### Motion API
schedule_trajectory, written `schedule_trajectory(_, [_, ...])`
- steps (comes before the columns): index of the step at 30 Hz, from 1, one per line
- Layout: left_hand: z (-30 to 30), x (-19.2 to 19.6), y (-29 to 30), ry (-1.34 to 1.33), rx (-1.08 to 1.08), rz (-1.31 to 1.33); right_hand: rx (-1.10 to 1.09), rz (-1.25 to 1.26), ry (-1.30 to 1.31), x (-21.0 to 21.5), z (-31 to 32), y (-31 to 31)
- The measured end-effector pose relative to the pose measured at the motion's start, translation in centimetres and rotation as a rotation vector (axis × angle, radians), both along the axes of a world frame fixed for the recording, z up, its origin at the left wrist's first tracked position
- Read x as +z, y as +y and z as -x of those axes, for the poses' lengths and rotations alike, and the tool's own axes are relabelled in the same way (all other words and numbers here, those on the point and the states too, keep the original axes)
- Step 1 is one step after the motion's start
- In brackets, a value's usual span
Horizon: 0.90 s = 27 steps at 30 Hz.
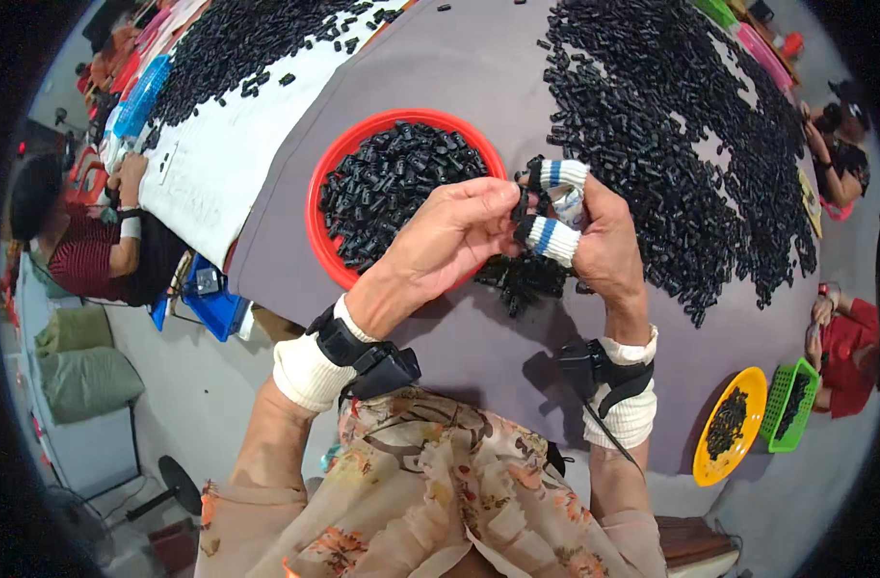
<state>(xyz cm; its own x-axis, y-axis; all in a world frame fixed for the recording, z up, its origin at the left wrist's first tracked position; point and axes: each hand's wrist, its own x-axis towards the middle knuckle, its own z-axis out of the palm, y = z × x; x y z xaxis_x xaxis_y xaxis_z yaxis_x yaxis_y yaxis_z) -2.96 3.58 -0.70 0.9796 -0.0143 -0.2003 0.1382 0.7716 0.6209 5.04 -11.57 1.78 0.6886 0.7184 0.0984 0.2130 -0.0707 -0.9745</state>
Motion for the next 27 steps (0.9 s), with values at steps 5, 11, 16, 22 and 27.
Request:
schedule_trajectory(5, [0.4, -0.2, 1.2, -0.062, -0.002, 0.14, -0.037, 0.074, -0.074, 1.4, 0.0, 1.6])
schedule_trajectory(11, [0.8, -0.1, 2.2, -0.095, 0.057, 0.175, -0.037, 0.067, -0.069, 1.4, -0.3, 3.2])
schedule_trajectory(16, [1.0, 0.1, 2.9, -0.148, 0.066, 0.281, 0.021, 0.096, -0.001, 1.2, -0.6, 3.8])
schedule_trajectory(22, [1.0, 0.4, 2.9, -0.15, 0.116, 0.278, 0.129, 0.255, -0.181, 2.4, -0.6, 5.0])
schedule_trajectory(27, [1.1, 0.3, 3.3, -0.16, 0.101, 0.245, 0.137, 0.32, -0.222, 2.8, -0.7, 5.6])
